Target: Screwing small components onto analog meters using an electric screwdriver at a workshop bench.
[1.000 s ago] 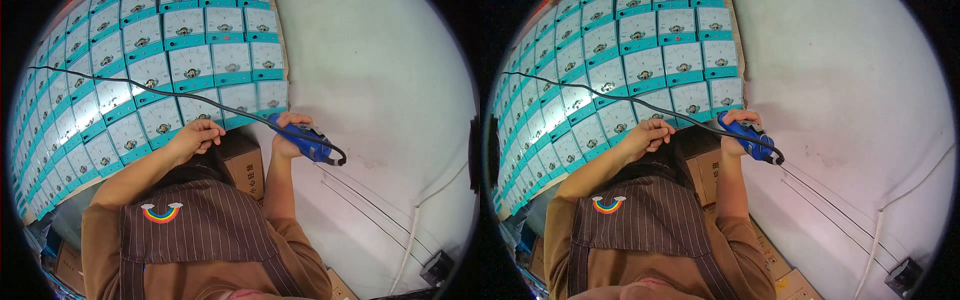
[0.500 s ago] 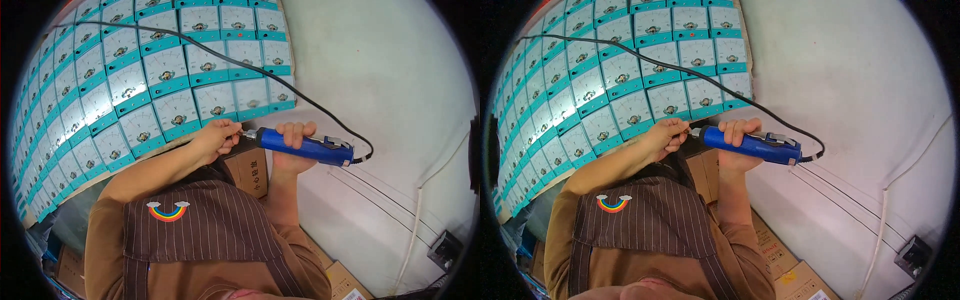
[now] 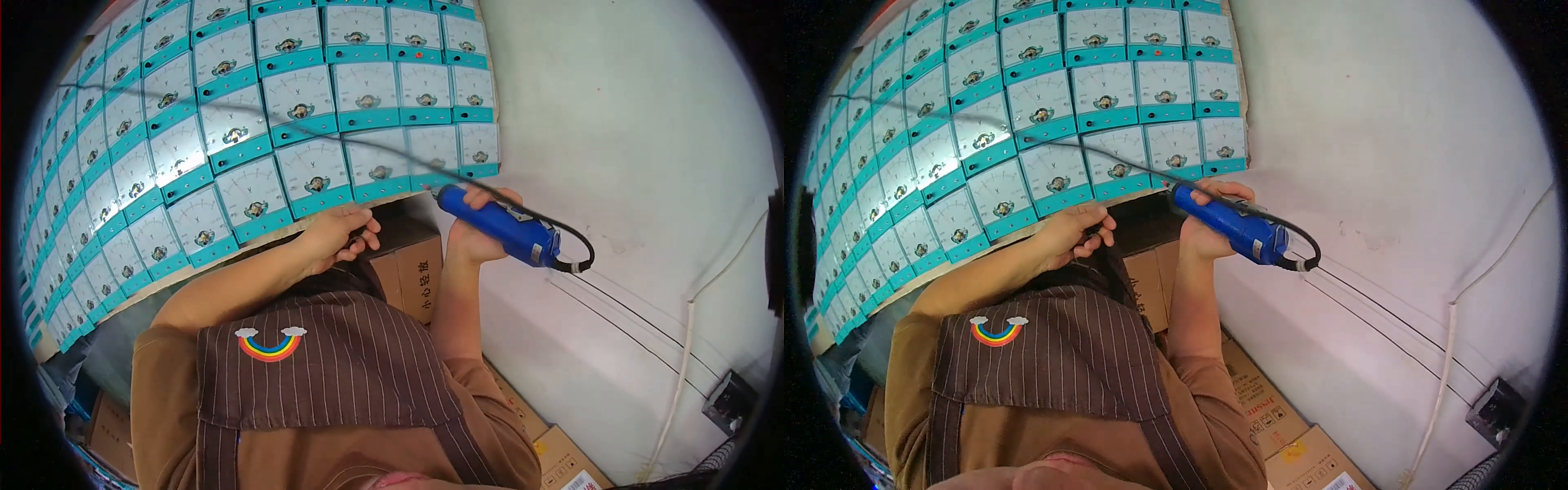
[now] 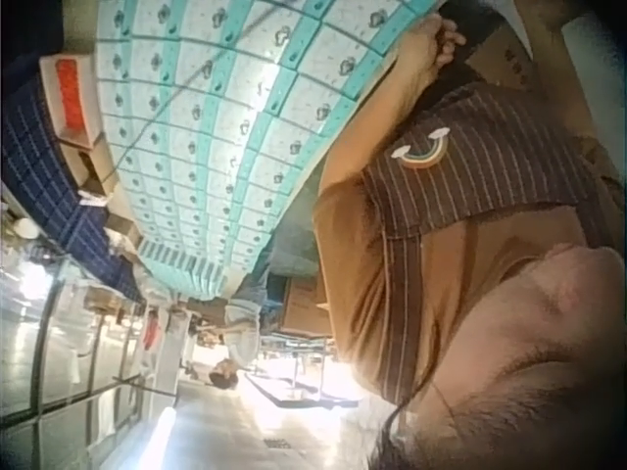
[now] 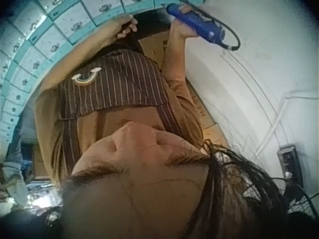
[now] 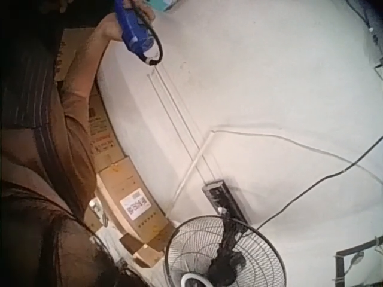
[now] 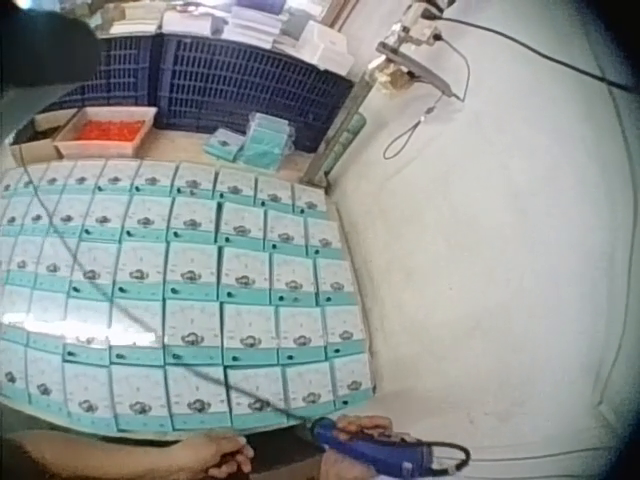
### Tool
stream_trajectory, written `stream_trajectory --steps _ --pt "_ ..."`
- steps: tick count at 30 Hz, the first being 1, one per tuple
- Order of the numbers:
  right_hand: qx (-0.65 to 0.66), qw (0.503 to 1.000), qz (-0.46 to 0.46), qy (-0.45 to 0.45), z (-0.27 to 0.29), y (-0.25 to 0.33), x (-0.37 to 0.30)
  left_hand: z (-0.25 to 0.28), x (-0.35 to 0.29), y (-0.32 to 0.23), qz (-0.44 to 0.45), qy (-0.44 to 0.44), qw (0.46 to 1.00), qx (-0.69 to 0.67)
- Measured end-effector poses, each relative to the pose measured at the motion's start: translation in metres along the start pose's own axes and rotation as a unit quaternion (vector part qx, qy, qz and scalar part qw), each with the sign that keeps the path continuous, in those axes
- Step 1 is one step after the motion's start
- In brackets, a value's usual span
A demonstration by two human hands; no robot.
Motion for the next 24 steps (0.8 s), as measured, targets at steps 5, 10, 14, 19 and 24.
stream_trajectory --steps 5,10,14,19,24 --pt "-0.03 0.999 0.005 0.042 0.001 -0.011 0.003 0.001 -0.005 0.0 -0.008 0.025 1.0 0.015" --pt "-0.023 0.998 0.012 0.049 -0.003 -0.007 0.003 0.002 -0.007 -0.002 -0.007 0.047 0.999 -0.008" --pt "0.014 1.0 0.019 0.018 -0.003 0.004 0.01 0.004 -0.005 -0.001 -0.017 0.04 0.999 -0.011" --pt "0.022 0.999 0.002 0.028 0.006 0.008 0.013 0.003 -0.003 -0.001 -0.013 0.039 0.999 -0.012" --pt "0.061 0.997 -0.023 0.033 0.005 0.009 0.013 -0.002 0.004 -0.006 -0.017 0.035 0.999 -0.019"
Point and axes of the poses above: each hand's wrist, its own x-axis towards the middle knuckle, its own z-axis out of the back of the hand, y = z × x, the point moved 6 cm from there along x, towards the middle knuckle, and after that the axes turned 6 degrees about -z, right-handed, at the moved point
